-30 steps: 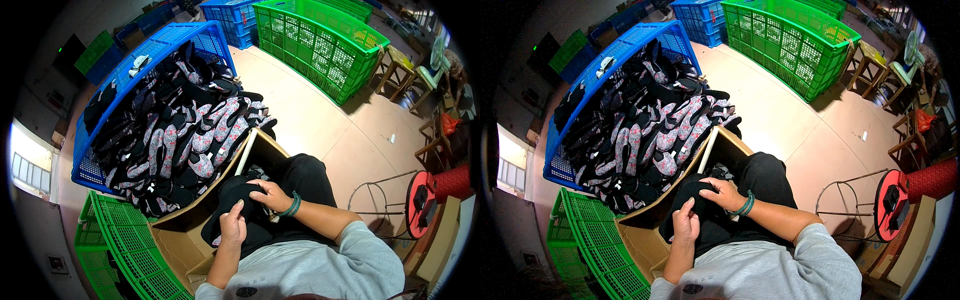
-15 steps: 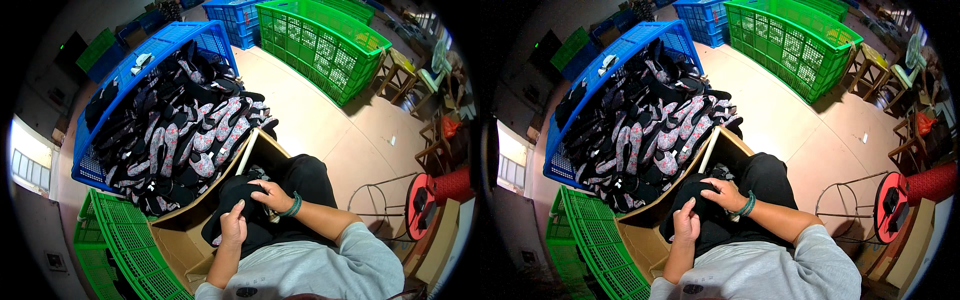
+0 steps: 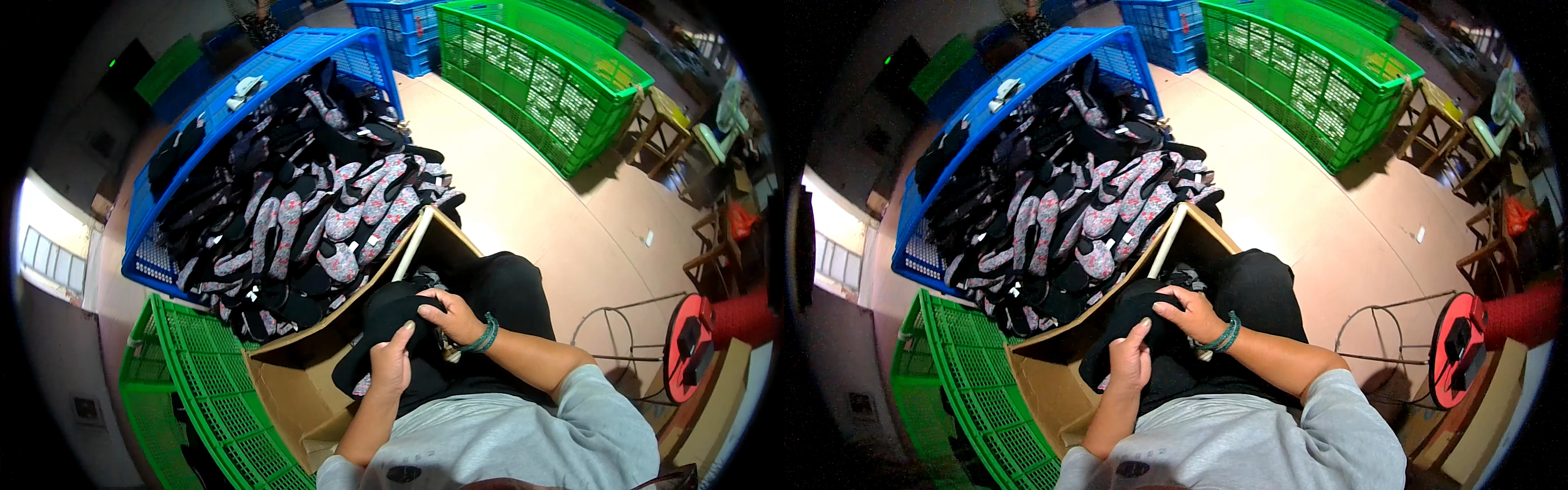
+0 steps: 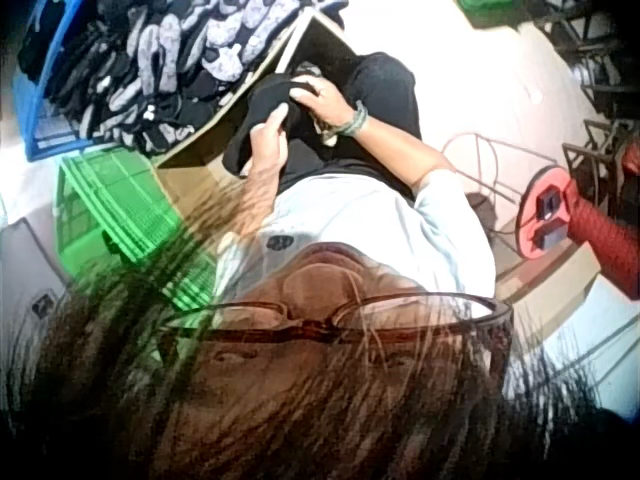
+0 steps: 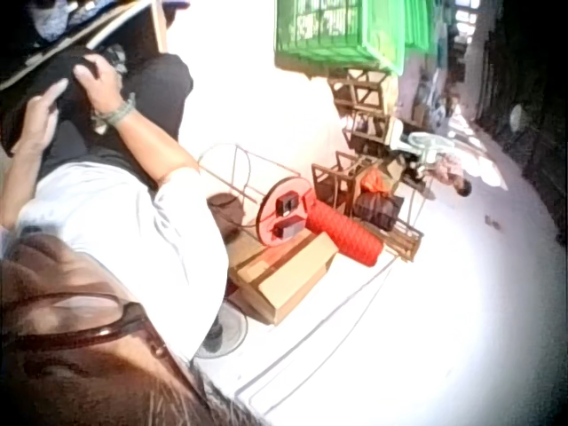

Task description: The person sits on the floor and sews the upper fabric onto the sole of a slipper using a needle and thread. They handle multiple slippers from a blue crate, stitching the edges and occasionally adjusting the fabric. Another person briefly assists by sorting slippers in the background.

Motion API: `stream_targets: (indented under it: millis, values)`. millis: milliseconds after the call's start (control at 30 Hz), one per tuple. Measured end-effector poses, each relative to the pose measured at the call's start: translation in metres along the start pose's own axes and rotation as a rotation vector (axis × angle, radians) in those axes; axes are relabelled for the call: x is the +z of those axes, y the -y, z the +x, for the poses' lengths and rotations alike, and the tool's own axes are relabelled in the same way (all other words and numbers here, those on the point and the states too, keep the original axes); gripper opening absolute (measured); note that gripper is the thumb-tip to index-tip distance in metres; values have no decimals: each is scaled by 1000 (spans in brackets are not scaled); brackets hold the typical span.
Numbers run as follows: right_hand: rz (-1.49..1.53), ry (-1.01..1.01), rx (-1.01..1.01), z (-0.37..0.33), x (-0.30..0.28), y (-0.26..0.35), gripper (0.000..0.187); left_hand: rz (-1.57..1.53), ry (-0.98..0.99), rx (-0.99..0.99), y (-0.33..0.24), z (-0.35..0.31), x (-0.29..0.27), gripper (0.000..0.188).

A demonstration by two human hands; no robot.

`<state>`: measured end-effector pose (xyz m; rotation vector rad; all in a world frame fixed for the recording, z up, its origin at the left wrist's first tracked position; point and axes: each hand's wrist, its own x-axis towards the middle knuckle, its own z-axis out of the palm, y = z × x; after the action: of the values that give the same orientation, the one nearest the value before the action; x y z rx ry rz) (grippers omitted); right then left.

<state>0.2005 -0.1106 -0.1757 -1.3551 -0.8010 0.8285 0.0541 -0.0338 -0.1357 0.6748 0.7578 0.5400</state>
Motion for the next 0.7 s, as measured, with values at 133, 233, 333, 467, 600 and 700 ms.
stream_targets:
  millis: [133, 233, 333, 467, 600, 700]
  values:
    - [7, -71, 2, 0, 5, 10, 23, 30, 19, -60, 8, -2, -4, 20]
    - [77, -137, 61, 4, 5, -3, 23, 367, 137, -170, 16, 0, -28, 20]
    - [-167, -189, -102, 11, -5, -7, 24, 648, 220, -13, -3, -35, -9, 49]
    - [17, -210, -61, 11, -13, 5, 21, 641, 235, 402, -70, -67, -12, 29]
    - [287, -198, -77, 9, -10, 21, 15, 1001, 25, 565, -92, -32, -40, 33]
    - [282, -184, -65, 12, -18, 21, 19, 941, 271, 135, -63, -26, -65, 35]
